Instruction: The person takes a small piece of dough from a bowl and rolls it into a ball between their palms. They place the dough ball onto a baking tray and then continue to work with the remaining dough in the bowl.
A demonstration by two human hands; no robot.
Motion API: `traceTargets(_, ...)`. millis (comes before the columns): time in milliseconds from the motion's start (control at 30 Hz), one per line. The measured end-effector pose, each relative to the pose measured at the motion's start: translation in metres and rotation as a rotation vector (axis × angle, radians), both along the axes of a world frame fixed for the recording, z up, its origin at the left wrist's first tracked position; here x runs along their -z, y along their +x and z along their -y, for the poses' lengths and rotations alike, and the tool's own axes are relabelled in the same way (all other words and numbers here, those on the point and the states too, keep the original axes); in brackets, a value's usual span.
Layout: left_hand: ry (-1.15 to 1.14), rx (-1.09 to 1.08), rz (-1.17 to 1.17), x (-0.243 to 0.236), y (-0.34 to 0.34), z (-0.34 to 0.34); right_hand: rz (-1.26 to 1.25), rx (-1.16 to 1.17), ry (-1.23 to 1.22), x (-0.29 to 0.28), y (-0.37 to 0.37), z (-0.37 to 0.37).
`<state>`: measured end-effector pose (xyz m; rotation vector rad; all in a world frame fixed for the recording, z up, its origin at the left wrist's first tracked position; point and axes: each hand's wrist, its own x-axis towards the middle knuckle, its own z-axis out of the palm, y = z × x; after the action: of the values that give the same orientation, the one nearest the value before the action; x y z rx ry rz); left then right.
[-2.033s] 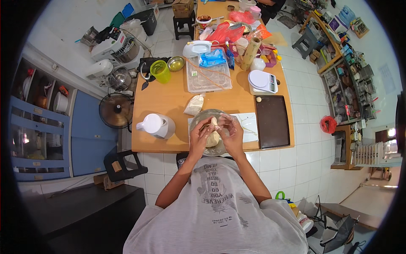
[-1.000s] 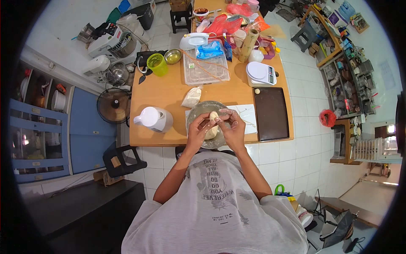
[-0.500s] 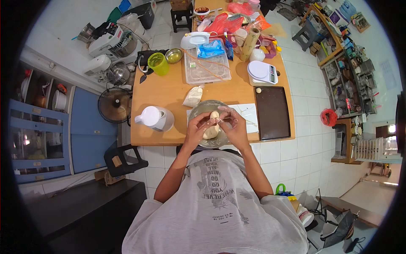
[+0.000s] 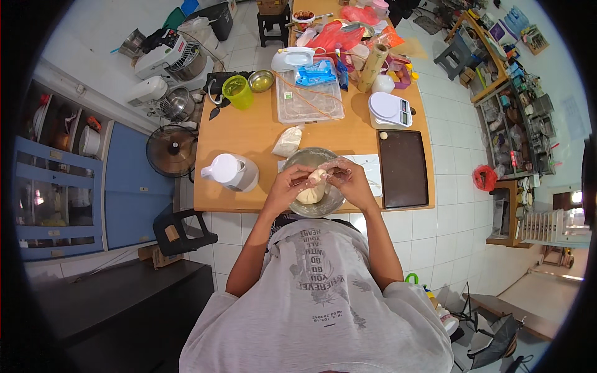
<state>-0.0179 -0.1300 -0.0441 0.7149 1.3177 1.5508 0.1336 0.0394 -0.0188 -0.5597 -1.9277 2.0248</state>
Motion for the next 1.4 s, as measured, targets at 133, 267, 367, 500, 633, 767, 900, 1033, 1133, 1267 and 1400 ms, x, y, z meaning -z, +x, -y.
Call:
traceTargets(133,-0.022,-0.077,-0.119,0.002,0.012,0.0,0.065,0.07,0.069,0.0,-0.001,0.004)
traceTargets(267,-0.074,-0.123,-0.13,0.003,0.017,-0.002,0.058,0.122,0.009,0.011,-0.001,0.008)
traceTargets(367,-0.099,-0.151,-0.181,0.007,0.02,-0.006,0.073,0.135,0.082,0.016,-0.001,0.01)
traceTargets(500,-0.177,-0.177,-0.261,0.004,0.024,-0.01,0.084,0.239,0.207,0.014,-0.005,0.021)
traceTargets(633,-0.149,-0.316,-0.304,0.006,0.029,-0.017,-0.018,0.35,0.418,0.021,-0.009,0.032)
traceTargets(767,-0.166,-0.306,-0.313,0.008,0.028,-0.016,0.01,0.3,0.469,0.02,-0.007,0.035)
traceTargets(900,-0.047,-0.275,0.054,0.005,0.03,-0.012,-0.059,0.351,0.548,0.015,-0.008,0.032)
traceTargets(1033,-0.035,-0.235,0.265,0.006,0.024,-0.005,-0.071,0.324,0.517,0.009,-0.007,0.036)
traceTargets(1133,-0.008,-0.233,0.374,0.008,0.02,-0.001,-0.102,0.314,0.637,0.01,-0.008,0.036)
traceTargets(1267,0.032,-0.206,0.457,0.013,0.018,0.002,-0.085,0.291,0.481,0.009,-0.007,0.04)
traceTargets(1400,0.034,-0.192,0.467,0.018,0.017,0.006,-0.059,0.298,0.484,0.009,-0.005,0.042)
